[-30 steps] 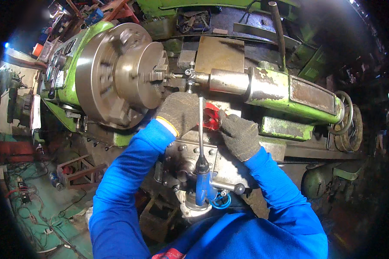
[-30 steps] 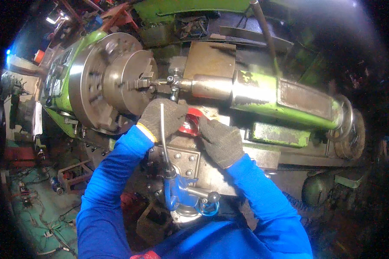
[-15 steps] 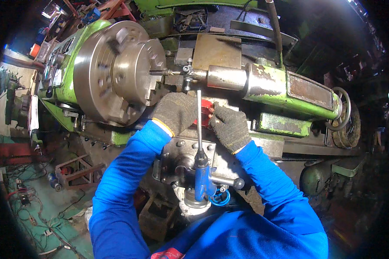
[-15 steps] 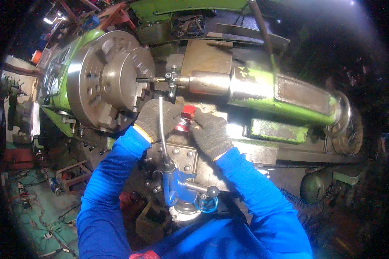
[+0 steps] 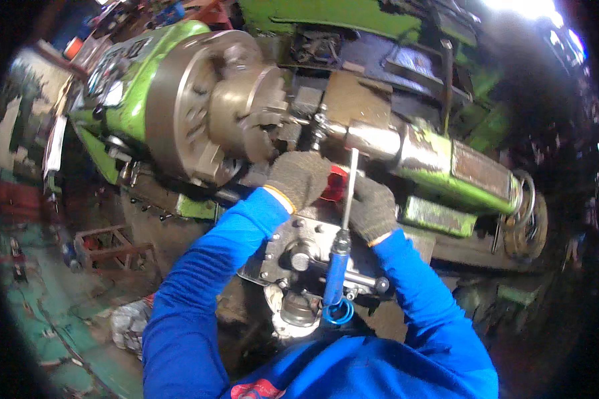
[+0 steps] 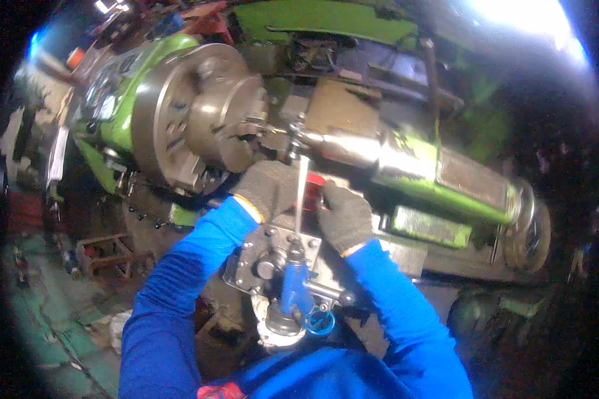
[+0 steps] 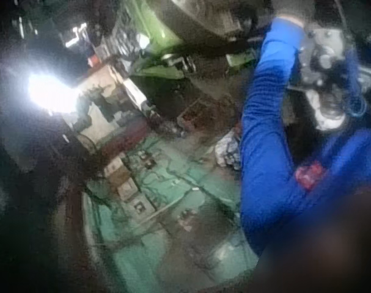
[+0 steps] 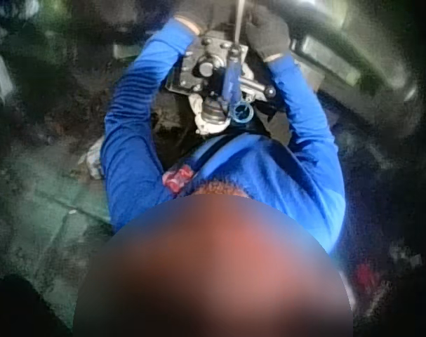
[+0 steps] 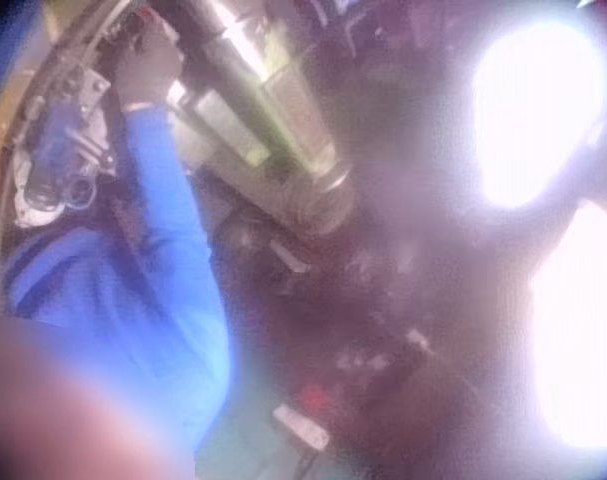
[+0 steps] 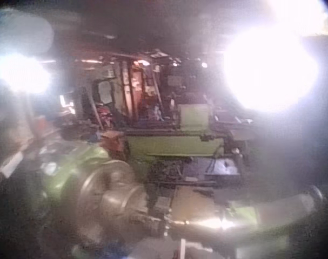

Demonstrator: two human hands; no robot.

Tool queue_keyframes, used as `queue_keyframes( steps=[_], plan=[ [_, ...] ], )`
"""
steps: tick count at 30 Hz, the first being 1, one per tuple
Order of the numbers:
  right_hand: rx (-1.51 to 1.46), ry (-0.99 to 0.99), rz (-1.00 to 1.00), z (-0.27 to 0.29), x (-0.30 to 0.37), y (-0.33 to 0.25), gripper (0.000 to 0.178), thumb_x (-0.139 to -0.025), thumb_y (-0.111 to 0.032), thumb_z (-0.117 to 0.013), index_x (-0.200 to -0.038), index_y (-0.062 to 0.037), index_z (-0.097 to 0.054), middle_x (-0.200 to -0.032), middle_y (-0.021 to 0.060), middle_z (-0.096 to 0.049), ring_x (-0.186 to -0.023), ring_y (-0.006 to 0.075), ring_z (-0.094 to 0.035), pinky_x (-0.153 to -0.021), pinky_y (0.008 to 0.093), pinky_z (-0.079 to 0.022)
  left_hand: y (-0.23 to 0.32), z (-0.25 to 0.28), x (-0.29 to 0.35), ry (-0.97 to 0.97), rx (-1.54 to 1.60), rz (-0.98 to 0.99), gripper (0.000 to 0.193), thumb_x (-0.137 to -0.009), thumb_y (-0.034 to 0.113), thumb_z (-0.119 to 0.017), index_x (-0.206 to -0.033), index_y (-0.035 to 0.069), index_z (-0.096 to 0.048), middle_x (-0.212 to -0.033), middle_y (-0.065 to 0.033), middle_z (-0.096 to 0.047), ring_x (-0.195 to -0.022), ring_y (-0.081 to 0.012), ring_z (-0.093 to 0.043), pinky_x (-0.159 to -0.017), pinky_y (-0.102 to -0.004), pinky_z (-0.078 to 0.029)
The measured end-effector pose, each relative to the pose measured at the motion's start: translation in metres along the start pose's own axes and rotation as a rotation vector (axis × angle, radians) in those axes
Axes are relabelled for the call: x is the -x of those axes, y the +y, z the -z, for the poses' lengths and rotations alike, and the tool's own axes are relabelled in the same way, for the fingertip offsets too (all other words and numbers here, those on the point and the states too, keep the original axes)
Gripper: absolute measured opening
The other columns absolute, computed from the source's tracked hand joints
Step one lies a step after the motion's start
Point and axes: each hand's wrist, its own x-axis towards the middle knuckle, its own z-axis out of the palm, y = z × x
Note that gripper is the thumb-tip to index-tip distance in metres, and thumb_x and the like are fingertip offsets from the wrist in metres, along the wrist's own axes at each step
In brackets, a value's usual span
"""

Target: The person operates a green metal lathe in a workshop, using a cutting tool to machine a rotating metal workpiece. They repeatedly adjust the tool and machine controls while the workpiece spins, producing metal shavings.

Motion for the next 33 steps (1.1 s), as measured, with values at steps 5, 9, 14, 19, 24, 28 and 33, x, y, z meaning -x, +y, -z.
queue_keyframes(
  steps=[5,9,14,19,24,28,33],
  plan=[
    [0.021,0.425,0.028,0.029,0.021,0.023,0.024,-0.088,-0.009,-0.068,-0.111,-0.0038,-0.066,-0.098,0.0168,-0.072,-0.087,0.0344,-0.072,-0.076,0.0427,-0.056,-0.017,0.029,0.045,0.124,0.542,0.264,0.036,-0.100,0.033,-0.060,-0.116,0.003,-0.071,-0.109,-0.0222,-0.073,-0.103,-0.0395,-0.071,-0.089,-0.0496,-0.056],
    [-0.609,0.515,-0.271,0.089,0.048,0.025,0.020,-0.094,-0.004,-0.059,-0.112,-0.0001,-0.067,-0.095,0.0093,-0.067,-0.082,0.0113,-0.064,-0.069,0.0277,-0.052,-0.038,-0.016,0.152,0.584,0.831,0.492,0.041,-0.097,0.025,-0.066,-0.128,-0.003,-0.067,-0.121,-0.0216,-0.073,-0.112,-0.0333,-0.070,-0.098,-0.0411,-0.053],
    [-0.133,0.448,0.093,0.131,0.005,-0.025,0.020,-0.093,-0.007,-0.062,-0.110,0.0027,-0.068,-0.097,0.0085,-0.072,-0.075,0.0101,-0.064,-0.062,0.0260,-0.047,-0.088,-0.178,0.300,0.586,0.777,1.012,0.037,-0.100,0.027,-0.064,-0.123,-0.002,-0.069,-0.129,-0.0206,-0.070,-0.123,-0.0344,-0.065,-0.108,-0.0404,-0.047],
    [-0.510,0.124,-0.270,0.068,-0.093,-0.069,0.018,-0.095,-0.007,-0.065,-0.110,0.0000,-0.071,-0.080,0.0083,-0.072,-0.057,0.0115,-0.060,-0.052,0.0250,-0.045,-0.119,-0.310,0.383,0.158,0.589,1.250,0.056,-0.098,0.041,-0.061,-0.135,-0.001,-0.063,-0.137,-0.0214,-0.065,-0.129,-0.0380,-0.060,-0.112,-0.0440,-0.045],
    [-0.290,0.120,-0.252,0.022,-0.149,-0.089,0.018,-0.087,-0.013,-0.064,-0.096,-0.0014,-0.074,-0.073,0.0075,-0.070,-0.056,0.0138,-0.061,-0.050,0.0300,-0.046,-0.116,-0.346,0.400,-0.052,0.703,1.289,0.060,-0.097,0.039,-0.060,-0.141,-0.002,-0.058,-0.142,-0.0217,-0.062,-0.131,-0.0380,-0.059,-0.113,-0.0455,-0.045],
    [-0.137,0.119,-0.275,0.016,-0.157,-0.105,0.016,-0.084,-0.014,-0.063,-0.083,-0.0015,-0.074,-0.071,0.0072,-0.070,-0.062,0.0163,-0.065,-0.057,0.0328,-0.050,-0.098,-0.428,0.432,-0.055,0.674,1.328,0.055,-0.095,0.042,-0.063,-0.133,0.003,-0.065,-0.136,-0.0251,-0.064,-0.126,-0.0433,-0.060,-0.110,-0.0488,-0.045],
    [0.088,0.044,-0.154,0.018,-0.169,-0.103,0.021,-0.085,-0.019,-0.063,-0.086,-0.0020,-0.075,-0.072,0.0097,-0.072,-0.067,0.0203,-0.068,-0.065,0.0357,-0.052,-0.068,-0.405,0.459,-0.178,0.831,1.234,0.059,-0.095,0.041,-0.062,-0.134,-0.003,-0.063,-0.139,-0.0263,-0.062,-0.131,-0.0420,-0.057,-0.113,-0.0470,-0.043]
  ],
)
